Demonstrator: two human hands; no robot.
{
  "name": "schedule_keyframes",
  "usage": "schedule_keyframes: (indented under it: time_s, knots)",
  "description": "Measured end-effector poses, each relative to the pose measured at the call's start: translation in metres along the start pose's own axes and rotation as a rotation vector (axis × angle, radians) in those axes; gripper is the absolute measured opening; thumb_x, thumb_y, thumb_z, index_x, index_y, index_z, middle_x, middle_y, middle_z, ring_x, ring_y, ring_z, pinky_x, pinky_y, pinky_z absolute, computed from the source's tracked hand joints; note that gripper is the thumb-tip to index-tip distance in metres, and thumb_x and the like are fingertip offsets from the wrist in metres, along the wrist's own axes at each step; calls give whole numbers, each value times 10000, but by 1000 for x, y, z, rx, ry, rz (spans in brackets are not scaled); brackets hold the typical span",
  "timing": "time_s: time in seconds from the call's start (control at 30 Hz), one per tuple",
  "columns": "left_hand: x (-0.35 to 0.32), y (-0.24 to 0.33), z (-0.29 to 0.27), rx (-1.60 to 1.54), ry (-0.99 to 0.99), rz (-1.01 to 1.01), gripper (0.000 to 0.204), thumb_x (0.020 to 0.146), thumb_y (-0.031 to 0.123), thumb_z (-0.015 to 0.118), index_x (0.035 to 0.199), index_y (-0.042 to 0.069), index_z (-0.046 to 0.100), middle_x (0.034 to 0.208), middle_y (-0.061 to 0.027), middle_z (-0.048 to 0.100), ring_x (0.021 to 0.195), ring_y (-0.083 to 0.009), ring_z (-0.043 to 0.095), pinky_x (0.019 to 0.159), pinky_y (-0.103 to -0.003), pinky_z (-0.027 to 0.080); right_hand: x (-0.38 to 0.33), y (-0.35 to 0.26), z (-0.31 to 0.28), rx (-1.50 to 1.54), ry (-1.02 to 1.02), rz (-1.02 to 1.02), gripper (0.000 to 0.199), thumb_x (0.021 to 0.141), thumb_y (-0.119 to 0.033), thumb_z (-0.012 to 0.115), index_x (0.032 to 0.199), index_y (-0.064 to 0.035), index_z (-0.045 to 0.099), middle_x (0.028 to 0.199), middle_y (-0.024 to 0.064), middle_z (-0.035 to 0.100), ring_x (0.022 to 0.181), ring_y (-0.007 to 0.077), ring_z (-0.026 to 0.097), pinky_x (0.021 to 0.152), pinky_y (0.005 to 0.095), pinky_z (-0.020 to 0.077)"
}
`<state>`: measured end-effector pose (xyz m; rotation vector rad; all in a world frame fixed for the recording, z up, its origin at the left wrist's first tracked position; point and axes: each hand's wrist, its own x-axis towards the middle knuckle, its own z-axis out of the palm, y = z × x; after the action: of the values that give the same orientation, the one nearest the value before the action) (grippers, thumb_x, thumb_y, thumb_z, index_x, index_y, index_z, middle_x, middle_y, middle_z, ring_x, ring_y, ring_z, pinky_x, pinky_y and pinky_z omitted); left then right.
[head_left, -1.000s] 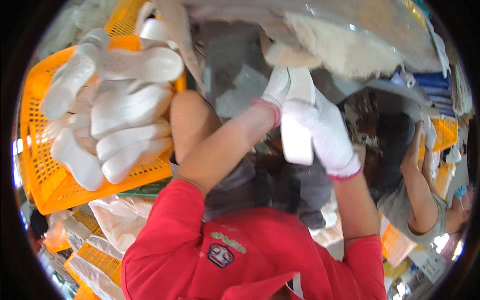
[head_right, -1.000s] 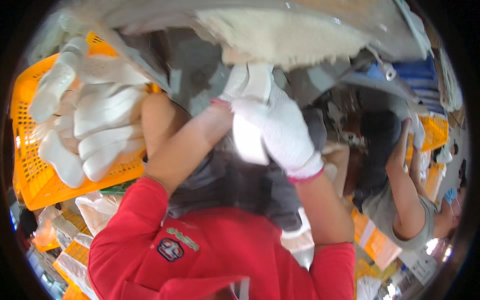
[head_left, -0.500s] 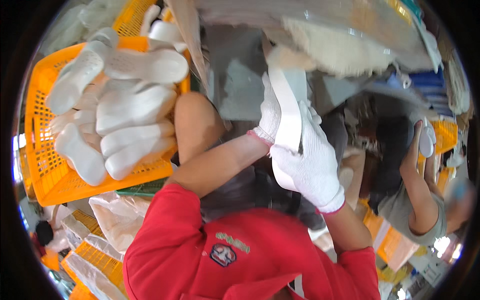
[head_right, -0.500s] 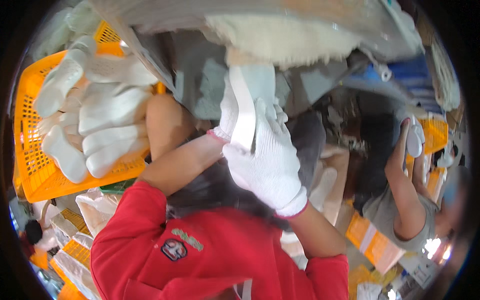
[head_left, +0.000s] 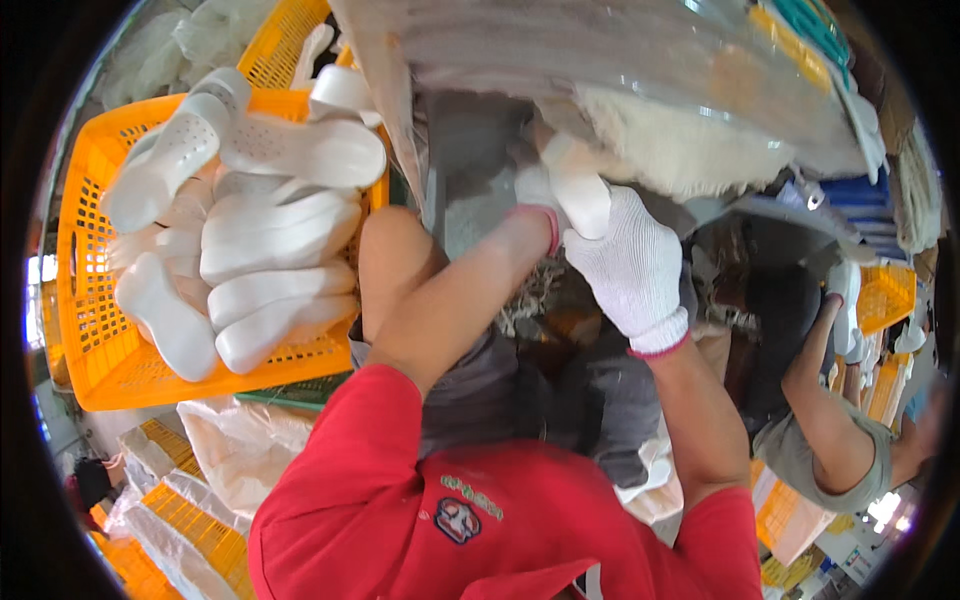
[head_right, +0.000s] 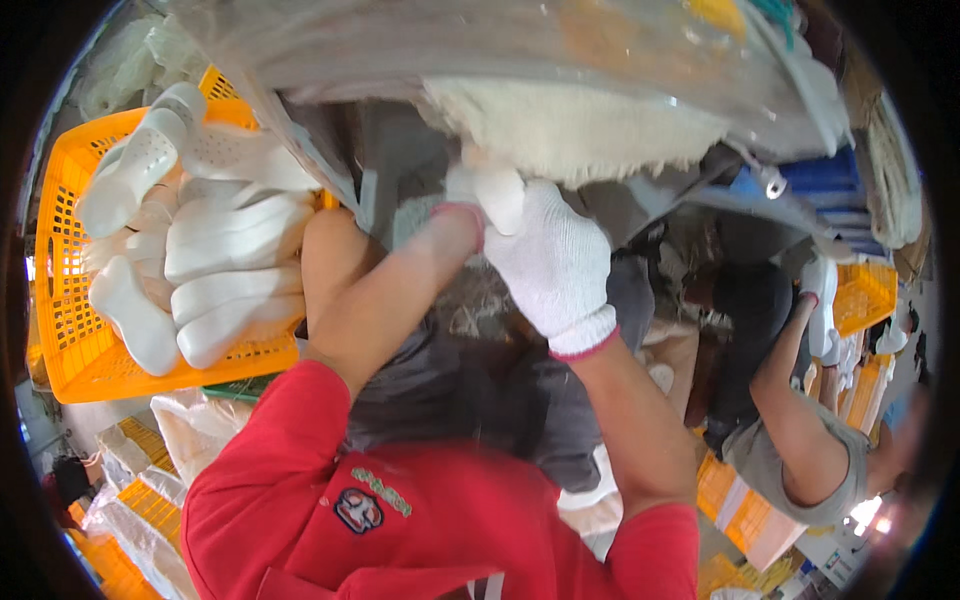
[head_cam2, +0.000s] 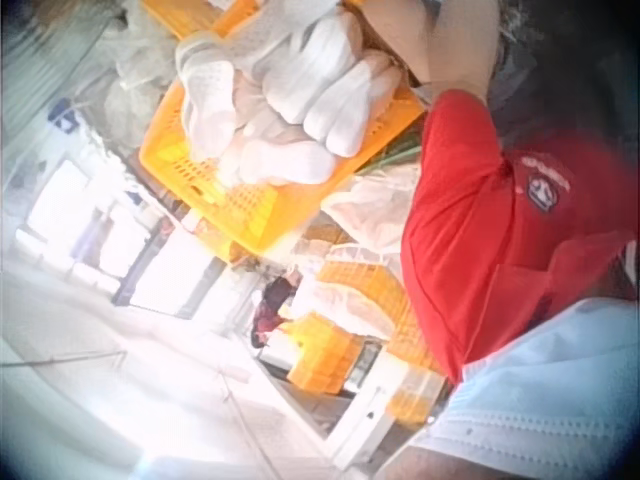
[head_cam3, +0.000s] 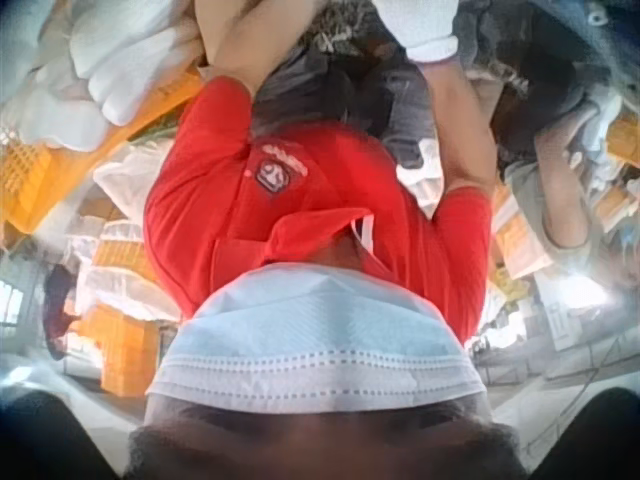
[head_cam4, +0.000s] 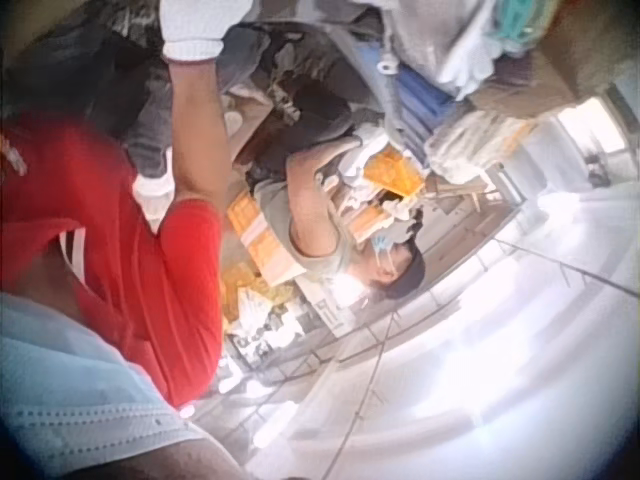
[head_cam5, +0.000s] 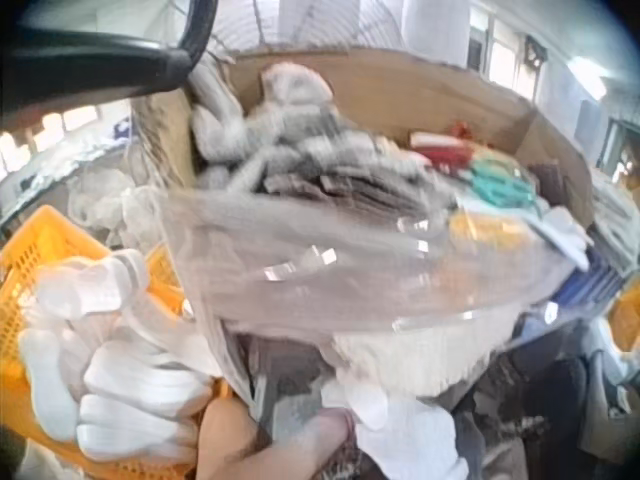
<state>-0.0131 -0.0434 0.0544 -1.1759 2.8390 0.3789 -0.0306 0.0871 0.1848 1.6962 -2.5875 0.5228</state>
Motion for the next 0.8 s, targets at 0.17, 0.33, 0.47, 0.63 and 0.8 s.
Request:
schedule_keyframes:
  time_s: [0.17,0.33,0.47,0.63,0.8]
  knots:
    - [-12,8,9,-2142,-60,-367,552,1123,433,464,1436,-8,576,1225,-228,735,1058,-426,739,949,-519,606,-31,19,25,122,200,-31,403,827,-319,881,1155,-123,754,1005,120,767,812,373,760,718,445,623]
    - [-33,40,9,-1168,771,-323,633,1107,576,448,1337,7,606,1129,-208,736,974,-419,739,845,-541,622,0,34,52,-75,133,-19,313,812,-338,887,1062,-170,800,890,117,755,853,322,771,753,419,620]
    - [-69,45,29,-1874,338,-492,710,1084,687,433,1302,39,627,1079,-184,725,955,-413,721,870,-522,610,-1,16,21,444,-119,25,487,758,-277,860,1230,-178,797,1073,185,748,1033,395,721,909,472,594]
    - [-29,16,58,-2814,-492,-578,686,1069,675,454,1294,56,647,1099,-168,716,992,-383,705,939,-488,590,-57,-14,-29,-33,-383,56,704,763,-204,823,1424,-46,639,1106,193,695,982,426,660,866,499,578]
    - [-6,-15,29,-1581,292,-194,491,1084,441,534,1313,26,659,1224,-176,722,1088,-318,710,996,-461,582,-5,9,-11,69,-243,-94,285,809,-155,737,1071,-44,757,952,201,725,873,397,728,751,481,591]
